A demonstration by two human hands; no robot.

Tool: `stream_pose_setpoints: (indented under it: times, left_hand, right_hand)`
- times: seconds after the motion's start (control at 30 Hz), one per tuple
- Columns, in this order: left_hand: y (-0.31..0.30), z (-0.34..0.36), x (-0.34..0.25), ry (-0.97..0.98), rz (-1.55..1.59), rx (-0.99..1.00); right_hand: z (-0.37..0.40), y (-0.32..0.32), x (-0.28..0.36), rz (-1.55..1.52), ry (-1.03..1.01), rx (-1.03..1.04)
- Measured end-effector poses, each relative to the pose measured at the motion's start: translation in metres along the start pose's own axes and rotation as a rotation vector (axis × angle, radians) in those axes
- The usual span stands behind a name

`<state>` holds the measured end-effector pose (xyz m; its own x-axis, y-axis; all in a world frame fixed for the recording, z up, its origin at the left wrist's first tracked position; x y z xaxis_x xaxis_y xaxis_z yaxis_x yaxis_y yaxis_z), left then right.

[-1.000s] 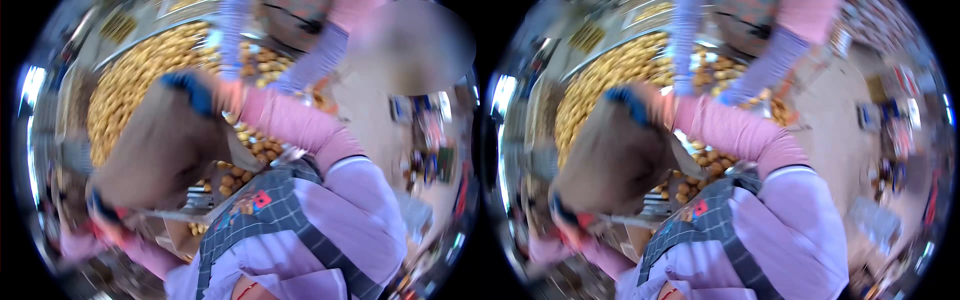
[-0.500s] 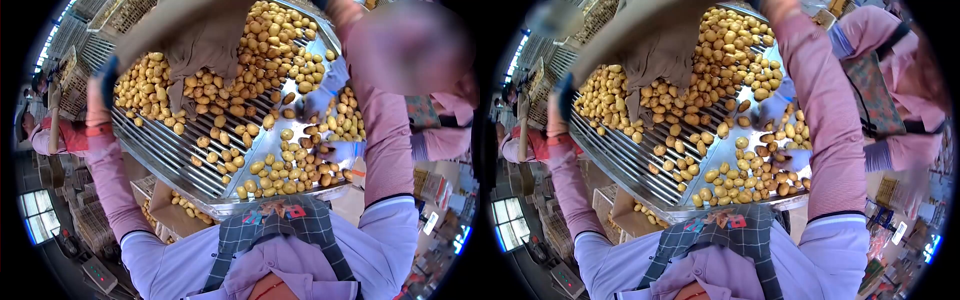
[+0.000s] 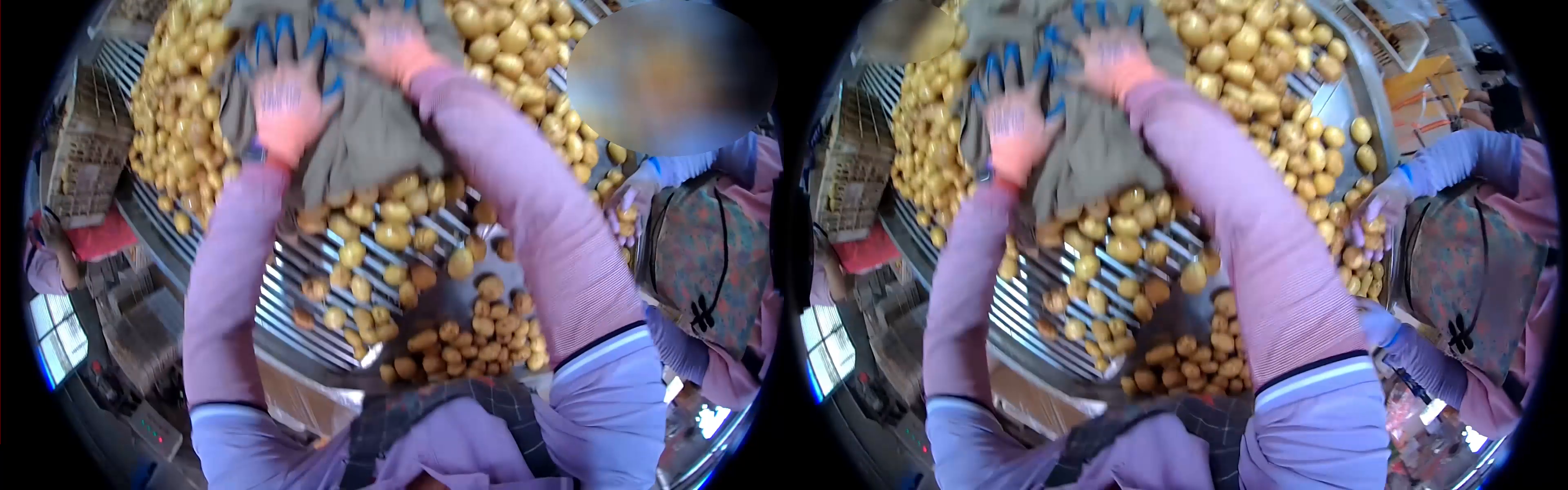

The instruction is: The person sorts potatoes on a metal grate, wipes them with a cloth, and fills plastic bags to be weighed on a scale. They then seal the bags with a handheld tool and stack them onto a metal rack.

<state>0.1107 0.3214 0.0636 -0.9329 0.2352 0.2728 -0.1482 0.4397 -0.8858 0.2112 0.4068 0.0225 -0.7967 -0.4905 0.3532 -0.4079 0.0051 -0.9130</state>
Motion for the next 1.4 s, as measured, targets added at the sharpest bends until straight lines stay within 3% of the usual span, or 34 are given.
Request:
stream_pose_setpoints:
  times: [0.03, 0.07, 0.13, 0.17, 0.2, 0.27, 0.3, 0.33, 0.37, 0.4, 0.43, 0.47, 0.53, 0.57, 0.6, 0.63, 0.67, 0.73, 0.8, 0.83, 0.87, 0.93, 1.0, 1.03, 1.07, 1.1, 1.13, 1.17, 1.2, 1.27, 1.3, 1.33, 1.37, 1.4]
  left_hand:
    - [0.002, -0.008, -0.002, -0.075, 0.101, 0.041]
    - [-0.012, -0.009, -0.015, -0.04, -0.003, -0.029]
    - [-0.006, 0.029, -0.033, -0.041, 0.259, 0.061]
    - [-0.012, 0.049, -0.044, -0.045, 0.406, 0.188]
    - [-0.027, 0.069, -0.068, 0.129, 0.233, 0.152]
    - [-0.01, 0.108, -0.1, 0.082, 0.604, 0.293]
    - [0.0, 0.12, -0.109, 0.071, 0.581, 0.176]
    - [0.015, 0.128, -0.109, 0.056, 0.611, 0.251]
    - [0.001, 0.121, -0.112, -0.029, 0.714, 0.34]
    - [-0.014, 0.113, -0.115, -0.112, 0.805, 0.419]
    - [-0.017, 0.145, -0.131, -0.105, 0.685, 0.469]
    - [-0.043, 0.167, -0.145, 0.035, 0.621, 0.242]
    - [-0.064, 0.195, -0.174, 0.25, 0.468, 0.301]
    - [-0.044, 0.2, -0.177, 0.157, 0.646, 0.339]
    - [-0.039, 0.198, -0.169, 0.122, 0.595, 0.163]
    - [-0.017, 0.186, -0.158, -0.019, 0.796, 0.346]
    - [-0.011, 0.17, -0.146, -0.16, 0.985, 0.516]
    - [-0.08, 0.168, -0.14, 0.002, 1.053, 0.468]
    - [-0.12, 0.211, -0.138, 0.098, 1.039, 0.921]
    - [-0.126, 0.247, -0.136, 0.155, 1.086, 0.753]
    - [-0.151, 0.259, -0.148, 0.318, 0.798, 0.535]
    - [-0.094, 0.322, -0.172, 0.183, 0.527, 0.596]
    - [-0.079, 0.318, -0.166, -0.025, 0.414, 0.421]
    - [-0.045, 0.339, -0.156, -0.162, 0.445, 0.604]
    - [-0.048, 0.327, -0.148, -0.273, 0.526, 0.746]
    - [-0.052, 0.363, -0.163, -0.246, 0.534, 0.699]
    - [-0.051, 0.379, -0.174, -0.227, 0.534, 0.594]
    - [-0.099, 0.361, -0.186, -0.126, 0.517, 0.432]
    - [-0.115, 0.351, -0.197, -0.062, 0.46, 0.593]
    - [-0.11, 0.35, -0.2, -0.127, 0.56, 0.392]
    - [-0.085, 0.361, -0.199, -0.228, 0.606, 0.632]
    - [-0.068, 0.368, -0.195, -0.328, 0.648, 0.865]
    - [-0.07, 0.365, -0.186, -0.378, 0.718, 0.668]
    - [-0.082, 0.385, -0.193, -0.331, 0.775, 0.522]
  right_hand:
    - [-0.011, 0.005, -0.005, -0.11, -0.041, -0.014]
    - [0.011, -0.015, 0.002, -0.056, -0.102, -0.332]
    - [0.061, 0.004, -0.001, -0.054, 0.012, 0.082]
    - [0.104, 0.005, 0.002, -0.026, -0.16, -0.184]
    - [0.134, 0.0, 0.009, 0.04, -0.175, -0.038]
    - [0.177, -0.014, 0.013, 0.153, -0.175, 0.0]
    - [0.179, -0.007, 0.001, 0.108, -0.178, 0.135]
    - [0.178, 0.005, -0.016, 0.056, -0.177, 0.28]
    - [0.177, -0.009, -0.017, -0.127, -0.173, 0.054]
    - [0.194, -0.009, -0.011, -0.133, 0.065, 0.25]
    - [0.224, -0.021, 0.01, 0.063, -0.035, 0.114]
    - [0.261, -0.022, 0.03, 0.259, -0.135, -0.029]
    - [0.313, -0.009, 0.037, 0.26, -0.212, 0.07]
    - [0.307, -0.004, 0.029, 0.24, -0.182, 0.211]
    - [0.296, 0.002, 0.017, 0.209, -0.15, 0.364]
    - [0.28, -0.009, 0.018, 0.195, -0.213, 0.202]
    - [0.262, -0.02, 0.015, 0.079, -0.005, 0.253]
    - [0.273, -0.034, 0.024, -0.057, 0.154, 0.318]
    - [0.333, -0.071, 0.071, -0.106, -0.032, 0.461]
    - [0.357, -0.088, 0.092, -0.09, 0.033, 0.564]
    - [0.377, -0.078, 0.104, 0.019, -0.229, 0.329]
    - [0.391, -0.031, 0.107, -0.01, -0.408, 0.115]
    - [0.352, 0.001, 0.1, 0.022, -0.184, 0.343]
    - [0.341, 0.01, 0.104, 0.002, -0.193, 0.362]
    - [0.338, 0.022, 0.101, -0.177, -0.008, 0.417]
    - [0.343, 0.027, 0.098, -0.345, 0.184, 0.467]
    - [0.396, 0.044, 0.102, 0.093, -0.091, 0.108]
    - [0.412, 0.023, 0.111, 0.108, -0.139, 0.079]
    - [0.412, -0.009, 0.119, -0.053, -0.105, 0.171]
    - [0.392, -0.001, 0.109, -0.08, -0.197, 0.218]
    - [0.389, 0.002, 0.111, -0.08, -0.209, 0.209]
    - [0.382, 0.016, 0.104, -0.163, -0.017, 0.412]
    - [0.385, 0.027, 0.098, -0.248, 0.184, 0.619]
    - [0.421, 0.03, 0.104, -0.28, 0.111, 0.427]
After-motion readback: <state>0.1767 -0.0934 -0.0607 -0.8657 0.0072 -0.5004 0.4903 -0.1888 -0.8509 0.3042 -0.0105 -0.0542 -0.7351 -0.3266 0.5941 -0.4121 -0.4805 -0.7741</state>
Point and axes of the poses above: each hand's wrist, its own z-axis away from the middle knuckle, its own y-axis out of the palm, x = y × z, the point moved 7 cm from there along -z, towards the middle knuckle, and after that the axes turned 5 degrees about y, right-handed, at the moved point
